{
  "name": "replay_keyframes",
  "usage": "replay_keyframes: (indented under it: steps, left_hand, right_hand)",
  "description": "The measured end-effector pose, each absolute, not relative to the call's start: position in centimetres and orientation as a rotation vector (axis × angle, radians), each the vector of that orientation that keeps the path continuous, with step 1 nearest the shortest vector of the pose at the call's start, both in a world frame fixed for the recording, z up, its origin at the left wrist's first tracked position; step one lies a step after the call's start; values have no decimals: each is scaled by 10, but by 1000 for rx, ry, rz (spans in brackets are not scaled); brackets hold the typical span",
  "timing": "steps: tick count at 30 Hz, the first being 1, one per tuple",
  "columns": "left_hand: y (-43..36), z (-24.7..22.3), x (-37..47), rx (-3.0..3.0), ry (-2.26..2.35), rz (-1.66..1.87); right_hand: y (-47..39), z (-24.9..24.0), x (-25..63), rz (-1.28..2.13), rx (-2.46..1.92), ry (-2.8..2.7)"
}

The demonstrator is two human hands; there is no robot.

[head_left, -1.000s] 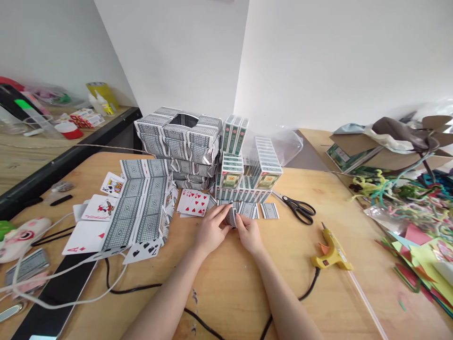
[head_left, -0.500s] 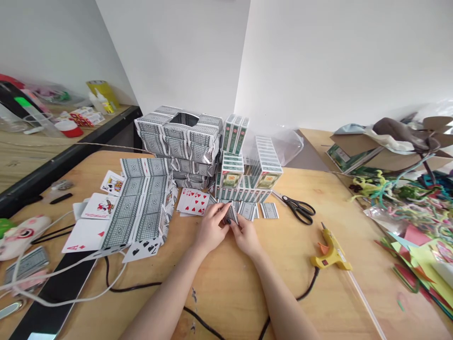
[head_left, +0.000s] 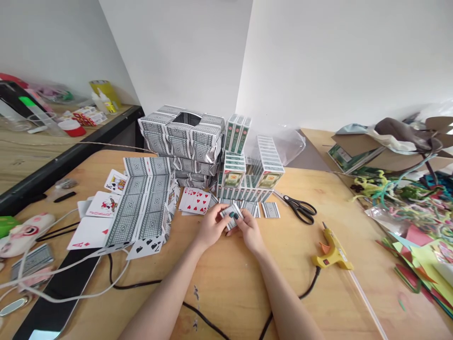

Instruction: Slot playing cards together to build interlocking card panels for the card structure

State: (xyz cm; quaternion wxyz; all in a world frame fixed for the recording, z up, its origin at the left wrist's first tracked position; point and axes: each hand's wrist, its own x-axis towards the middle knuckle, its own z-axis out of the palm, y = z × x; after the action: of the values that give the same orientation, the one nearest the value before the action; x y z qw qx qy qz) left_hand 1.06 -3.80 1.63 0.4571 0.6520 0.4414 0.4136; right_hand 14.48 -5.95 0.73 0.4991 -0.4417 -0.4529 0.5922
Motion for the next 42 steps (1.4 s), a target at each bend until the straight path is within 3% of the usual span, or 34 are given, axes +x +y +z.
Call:
replay_keyframes:
  steps: [10,18,23,28,42]
  left_hand:
    - [-33,13,10,1403,1177,1069]
    - [-28,16,-11,1534,1687,1568]
    - [-22,2,-13,2003,1854,1376]
    - [-19,-13,-10,2059,1864,1193]
    - [-24,-1,-11,1707,2082,1380]
  right_hand:
    - [-62,13,148,1523,-1081,-1061]
    - [-55,4,150,1273,-1211,-844]
    - [-59,3,145,1018,-1410,-844]
    - [-61,6,144,990,-1477,-870]
    - [-61,0,143,1057,-1437,-1054]
